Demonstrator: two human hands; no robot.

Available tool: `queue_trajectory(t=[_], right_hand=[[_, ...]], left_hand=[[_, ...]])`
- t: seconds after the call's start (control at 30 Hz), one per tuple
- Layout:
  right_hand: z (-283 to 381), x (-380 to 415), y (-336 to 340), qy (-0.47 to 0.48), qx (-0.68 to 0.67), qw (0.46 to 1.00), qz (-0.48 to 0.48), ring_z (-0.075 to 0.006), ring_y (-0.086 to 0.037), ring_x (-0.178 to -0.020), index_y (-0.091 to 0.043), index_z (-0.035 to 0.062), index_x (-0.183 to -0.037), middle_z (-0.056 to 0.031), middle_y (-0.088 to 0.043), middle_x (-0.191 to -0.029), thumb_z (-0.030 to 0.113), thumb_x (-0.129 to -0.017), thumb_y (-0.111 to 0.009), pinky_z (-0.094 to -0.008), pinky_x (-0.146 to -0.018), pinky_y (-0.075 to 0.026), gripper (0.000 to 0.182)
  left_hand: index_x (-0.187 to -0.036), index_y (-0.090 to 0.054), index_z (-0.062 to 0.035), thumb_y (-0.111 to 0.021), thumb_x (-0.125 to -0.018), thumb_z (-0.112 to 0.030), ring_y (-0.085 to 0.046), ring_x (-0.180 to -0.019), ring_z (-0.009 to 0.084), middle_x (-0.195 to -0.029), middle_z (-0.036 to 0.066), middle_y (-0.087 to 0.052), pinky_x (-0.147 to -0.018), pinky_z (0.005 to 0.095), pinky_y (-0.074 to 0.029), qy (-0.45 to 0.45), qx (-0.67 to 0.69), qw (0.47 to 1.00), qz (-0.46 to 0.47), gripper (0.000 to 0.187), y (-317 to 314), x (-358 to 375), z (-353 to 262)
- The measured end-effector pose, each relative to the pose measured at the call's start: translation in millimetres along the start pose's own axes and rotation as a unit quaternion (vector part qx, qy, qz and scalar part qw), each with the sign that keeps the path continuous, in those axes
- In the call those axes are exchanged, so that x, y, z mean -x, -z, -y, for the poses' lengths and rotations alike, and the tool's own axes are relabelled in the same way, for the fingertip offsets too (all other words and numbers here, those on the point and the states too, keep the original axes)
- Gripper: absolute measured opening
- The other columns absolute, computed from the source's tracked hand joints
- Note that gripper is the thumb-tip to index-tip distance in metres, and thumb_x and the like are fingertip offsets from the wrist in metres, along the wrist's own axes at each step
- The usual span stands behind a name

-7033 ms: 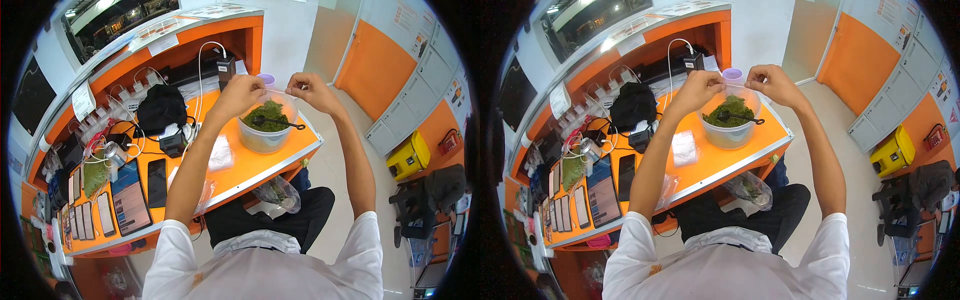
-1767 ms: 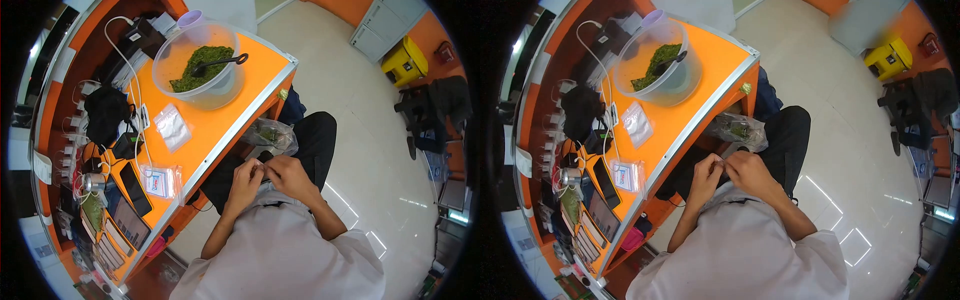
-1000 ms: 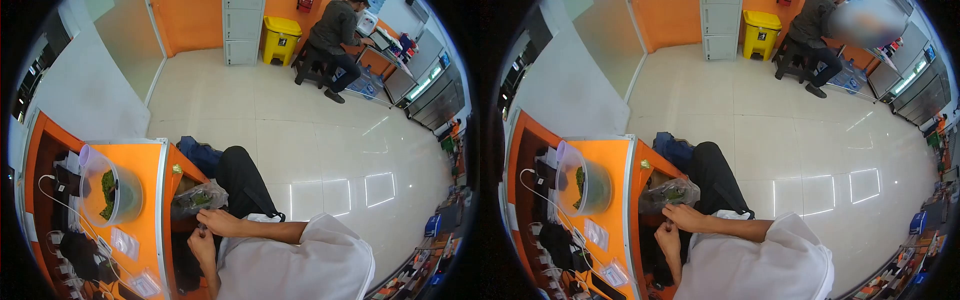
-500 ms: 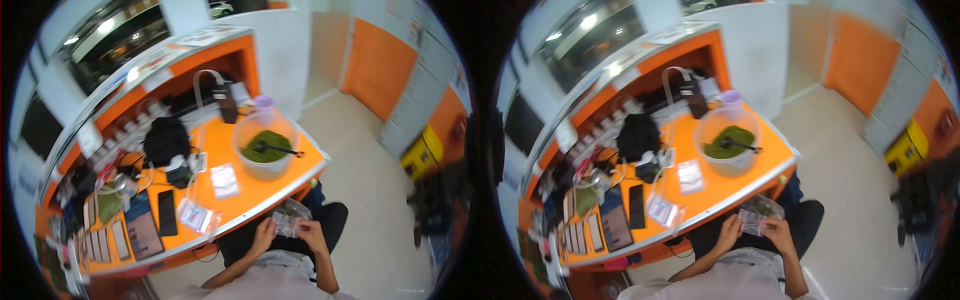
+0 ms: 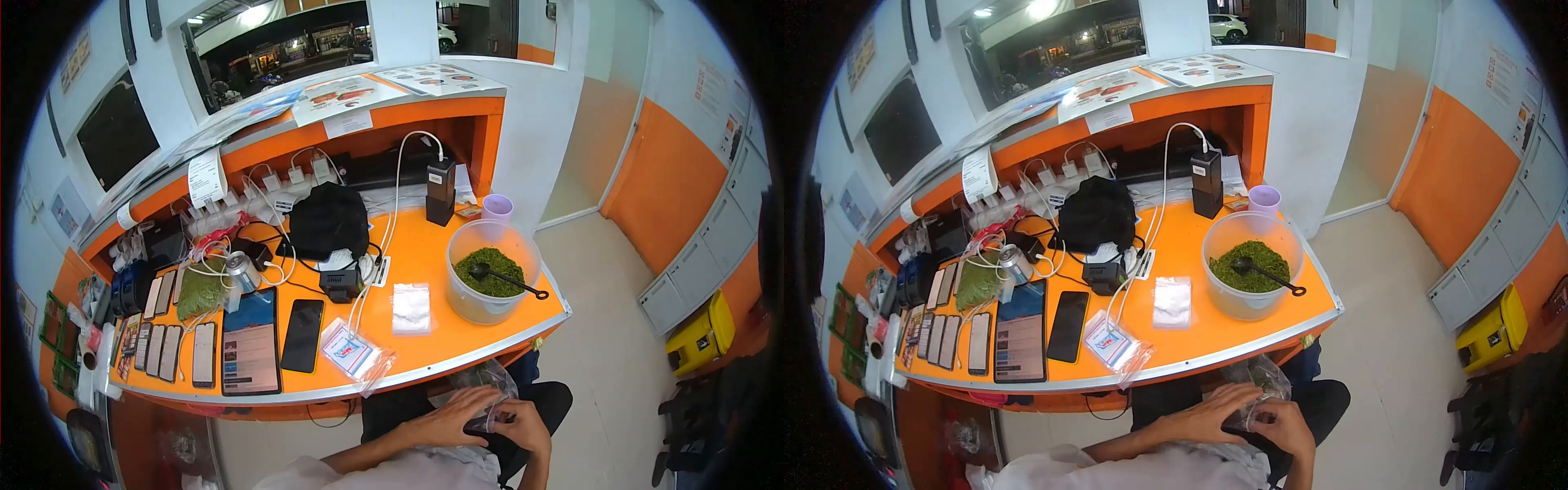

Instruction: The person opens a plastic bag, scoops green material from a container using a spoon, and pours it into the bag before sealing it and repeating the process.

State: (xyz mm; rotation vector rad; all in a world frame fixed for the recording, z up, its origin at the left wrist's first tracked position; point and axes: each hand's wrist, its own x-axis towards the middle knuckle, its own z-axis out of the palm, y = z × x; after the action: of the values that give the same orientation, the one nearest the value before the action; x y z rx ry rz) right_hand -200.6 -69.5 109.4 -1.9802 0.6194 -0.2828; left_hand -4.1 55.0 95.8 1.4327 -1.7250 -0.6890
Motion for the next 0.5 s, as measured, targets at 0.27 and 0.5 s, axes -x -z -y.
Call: queue_trajectory(t=[0.27, 0.5], right_hand=[[42, -10, 19, -0.019, -0.006, 1.000, -0.006, -0.0196, -0.068, -0.066, -0.075, 0.0018, -0.096, -0.0124, -0.069, -0.074, 0.009, -0.079, -0.080, -0.0325, -0.065, -0.054, 0.019], [65, -21, 35, 0.050, -0.007, 0.998, 0.033, -0.0244, -0.069, -0.069, -0.073, -0.0029, -0.100, -0.0153, -0.071, -0.078, 0.006, -0.085, -0.075, -0.0351, -0.067, -0.055, 0.017]], left_hand=[[-0.146, -0.054, -0.0010, -0.090, -0.079, -0.033, -0.054, -0.133, 0.0382, -0.141, 0.022, -0.059, -0.113, 0.0452, -0.043, 0.018, 0.018, 0.999, 0.041, 0.082, 25, -17, -16], [-0.141, -0.058, -0.0012, -0.091, -0.078, -0.026, -0.061, -0.122, 0.0357, -0.134, 0.020, -0.063, -0.106, 0.0427, -0.049, 0.022, 0.025, 0.999, -0.012, 0.075, 39, -14, -25]])
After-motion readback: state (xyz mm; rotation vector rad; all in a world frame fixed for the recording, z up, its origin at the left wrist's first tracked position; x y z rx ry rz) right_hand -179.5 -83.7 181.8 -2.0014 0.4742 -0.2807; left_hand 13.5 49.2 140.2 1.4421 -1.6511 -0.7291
